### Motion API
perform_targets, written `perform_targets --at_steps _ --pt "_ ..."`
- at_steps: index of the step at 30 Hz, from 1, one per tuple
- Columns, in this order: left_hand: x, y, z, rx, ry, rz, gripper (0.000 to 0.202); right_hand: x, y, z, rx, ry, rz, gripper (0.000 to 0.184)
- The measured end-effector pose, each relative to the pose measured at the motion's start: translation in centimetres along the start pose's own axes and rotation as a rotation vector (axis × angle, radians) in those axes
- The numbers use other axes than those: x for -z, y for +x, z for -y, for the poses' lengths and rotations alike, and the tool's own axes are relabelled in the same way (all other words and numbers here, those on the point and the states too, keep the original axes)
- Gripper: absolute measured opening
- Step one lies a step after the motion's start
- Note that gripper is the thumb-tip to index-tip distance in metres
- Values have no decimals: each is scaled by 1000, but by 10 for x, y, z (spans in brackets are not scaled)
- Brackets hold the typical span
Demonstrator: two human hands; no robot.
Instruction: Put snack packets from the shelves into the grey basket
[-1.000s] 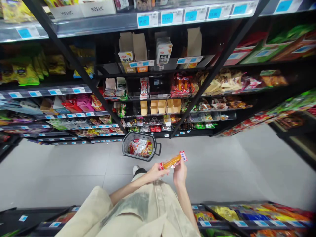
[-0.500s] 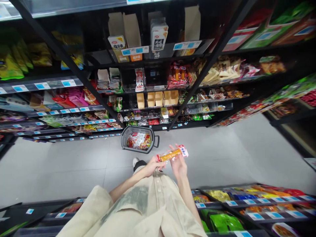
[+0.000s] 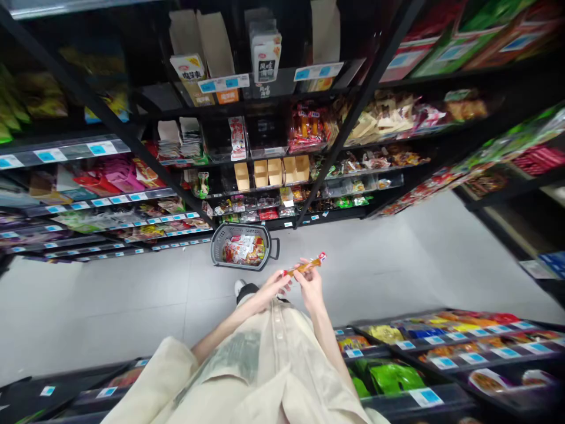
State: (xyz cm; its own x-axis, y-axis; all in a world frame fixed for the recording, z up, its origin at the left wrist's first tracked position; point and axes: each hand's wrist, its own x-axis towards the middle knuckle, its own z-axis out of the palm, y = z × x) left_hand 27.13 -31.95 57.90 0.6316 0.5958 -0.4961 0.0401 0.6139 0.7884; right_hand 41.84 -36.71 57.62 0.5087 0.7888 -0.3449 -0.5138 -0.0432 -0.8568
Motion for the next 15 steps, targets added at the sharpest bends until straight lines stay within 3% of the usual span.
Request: perform_targets --at_steps 3,5,9,15 --pt "4 0 -4 -54 151 -93 60 1 6 -3 9 -83 -168 56" --pt "6 -1 -8 -146 226 -74 57 -1 7 -3 -17 -106 -201 55" --pt "5 0 -9 -210 198 -37 54 -8 5 2 -28 -90 -143 54" --pt "5 6 -10 -248 79 -163 53 -14 3 7 -31 -82 -35 59"
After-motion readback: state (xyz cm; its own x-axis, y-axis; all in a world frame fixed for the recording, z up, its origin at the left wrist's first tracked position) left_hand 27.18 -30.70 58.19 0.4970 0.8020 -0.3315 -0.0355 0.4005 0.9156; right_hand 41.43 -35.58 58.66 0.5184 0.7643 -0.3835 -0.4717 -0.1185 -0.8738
